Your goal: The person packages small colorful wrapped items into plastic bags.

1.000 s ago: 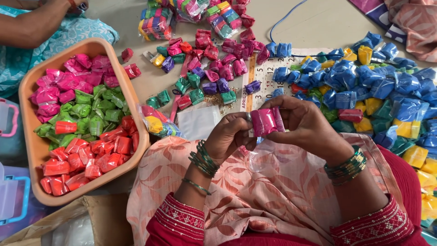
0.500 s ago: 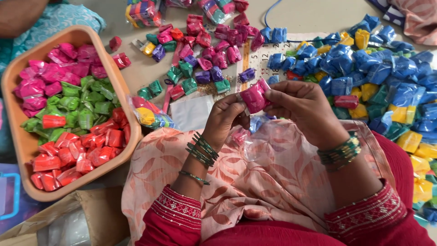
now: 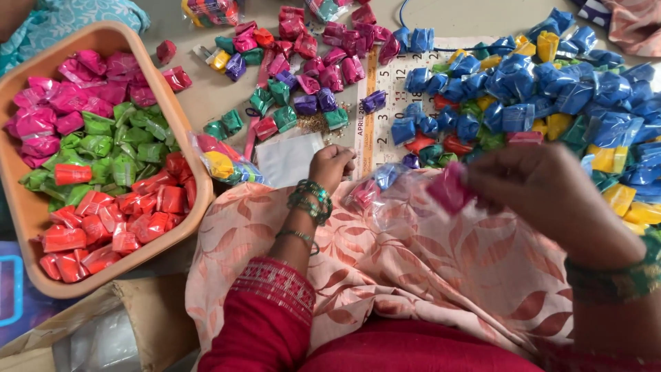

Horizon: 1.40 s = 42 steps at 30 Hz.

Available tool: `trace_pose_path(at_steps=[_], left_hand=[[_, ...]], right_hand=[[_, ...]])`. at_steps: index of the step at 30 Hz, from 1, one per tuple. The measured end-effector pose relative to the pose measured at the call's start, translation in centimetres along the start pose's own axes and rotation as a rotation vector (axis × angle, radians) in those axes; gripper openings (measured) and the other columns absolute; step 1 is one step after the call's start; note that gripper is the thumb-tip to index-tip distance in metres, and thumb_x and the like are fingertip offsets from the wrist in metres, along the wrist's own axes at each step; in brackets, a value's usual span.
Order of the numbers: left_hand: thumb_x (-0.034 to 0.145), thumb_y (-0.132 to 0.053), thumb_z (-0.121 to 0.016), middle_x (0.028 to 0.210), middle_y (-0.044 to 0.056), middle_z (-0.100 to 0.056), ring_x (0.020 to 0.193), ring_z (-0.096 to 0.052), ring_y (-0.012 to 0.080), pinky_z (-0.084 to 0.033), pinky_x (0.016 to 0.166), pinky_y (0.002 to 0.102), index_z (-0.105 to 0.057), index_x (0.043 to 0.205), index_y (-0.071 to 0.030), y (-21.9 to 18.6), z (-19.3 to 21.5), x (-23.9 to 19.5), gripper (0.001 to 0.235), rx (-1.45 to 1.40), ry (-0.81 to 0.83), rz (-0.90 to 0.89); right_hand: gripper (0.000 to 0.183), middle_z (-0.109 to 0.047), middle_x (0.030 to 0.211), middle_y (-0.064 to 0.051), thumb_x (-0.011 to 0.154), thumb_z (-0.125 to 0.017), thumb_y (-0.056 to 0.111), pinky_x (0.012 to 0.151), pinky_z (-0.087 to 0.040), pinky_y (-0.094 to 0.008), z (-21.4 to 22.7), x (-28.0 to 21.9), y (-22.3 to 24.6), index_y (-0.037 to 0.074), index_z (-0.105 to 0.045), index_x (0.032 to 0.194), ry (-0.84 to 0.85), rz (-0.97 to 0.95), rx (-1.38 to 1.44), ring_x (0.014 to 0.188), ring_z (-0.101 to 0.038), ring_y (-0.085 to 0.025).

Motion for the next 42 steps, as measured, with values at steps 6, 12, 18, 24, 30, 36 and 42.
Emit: trace_pose_path(at_steps=[6,12,18,24,30,36,42], left_hand=[[0.089,-0.029,-0.064,0.083,0.015,-0.076,0.068,-0.071,0.0263,-0.057,0.063,0.039,-0.075,0.104,-0.001,4.2,-2.4,2.7,0.034,0.386,-0.01,0.284],[0.091,-0.041,-0.064,0.108,0.024,-0.076,0.101,-0.075,0.0358,-0.056,0.09,0.042,-0.073,0.114,0.002,6.1,-3.3,4.6,0.05,0.698,0.035,0.325],[0.095,-0.044,-0.062,0.112,0.028,-0.072,0.108,-0.069,0.0383,-0.052,0.095,0.042,-0.072,0.118,0.003,10.3,-4.1,6.3,0.053,0.734,0.075,0.318],[0.096,-0.056,-0.061,0.115,0.015,-0.076,0.103,-0.071,0.0254,-0.052,0.094,0.035,-0.071,0.12,0.004,15.7,-5.8,9.9,0.065,0.267,0.17,0.252],[0.102,-0.055,-0.062,0.098,0.006,-0.071,0.079,-0.068,0.018,-0.059,0.074,0.033,-0.067,0.123,-0.007,5.2,-7.8,4.4,0.052,-0.586,0.309,0.304],[0.106,-0.063,-0.058,0.094,0.005,-0.072,0.069,-0.064,0.0094,-0.055,0.06,0.027,-0.068,0.127,-0.005,-9.0,-6.9,-3.5,0.062,-0.855,0.582,0.055],[0.122,-0.043,-0.042,0.102,0.007,-0.063,0.09,-0.064,0.0154,-0.058,0.091,0.033,-0.057,0.131,0.013,-9.5,-4.3,-5.2,0.059,-1.131,0.76,-0.196]], right_hand=[[0.025,-0.077,0.076,-0.009,0.09,-0.075,0.016,0.054,-0.054,-0.027,-5.3,-2.4,-6.4,-0.003,-0.082,0.104,-0.004,-0.227,0.278,0.059,-0.065,-0.012],[0.024,-0.076,0.07,-0.011,0.094,-0.073,0.017,0.051,-0.055,-0.029,-6.7,0.4,-5.2,-0.004,-0.081,0.1,-0.131,-0.175,0.166,0.056,-0.068,-0.013],[0.022,-0.077,0.073,-0.012,0.093,-0.071,0.015,0.054,-0.06,-0.027,-8.1,3.4,-4.7,-0.006,-0.076,0.097,-0.17,-0.133,0.16,0.06,-0.074,-0.016],[0.02,-0.078,0.079,-0.014,0.097,-0.067,0.012,0.057,-0.059,-0.03,-9.5,4.6,-6.0,-0.007,-0.073,0.1,-0.208,-0.147,0.177,0.063,-0.075,-0.017],[0.019,-0.073,0.095,-0.007,0.101,-0.066,0.008,0.067,-0.06,-0.027,-10.0,7.0,-9.0,-0.007,-0.069,0.111,-0.137,0.029,0.595,0.079,-0.07,-0.015],[0.026,-0.075,0.094,-0.008,0.093,-0.067,0.009,0.068,-0.063,-0.034,-7.1,5.0,-4.2,-0.003,-0.069,0.116,-0.036,0.039,0.654,0.077,-0.076,-0.019],[0.027,-0.074,0.103,-0.011,0.102,-0.064,0.011,0.081,-0.062,-0.04,-6.6,2.2,1.8,-0.007,-0.066,0.122,0.149,0.14,0.771,0.089,-0.075,-0.022]])
Point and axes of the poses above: each hand's wrist, its own x-axis towards the middle knuckle, its own z-axis out of the back of the hand, y = z × x, the point moved 7 cm from there along x, towards the middle knuckle
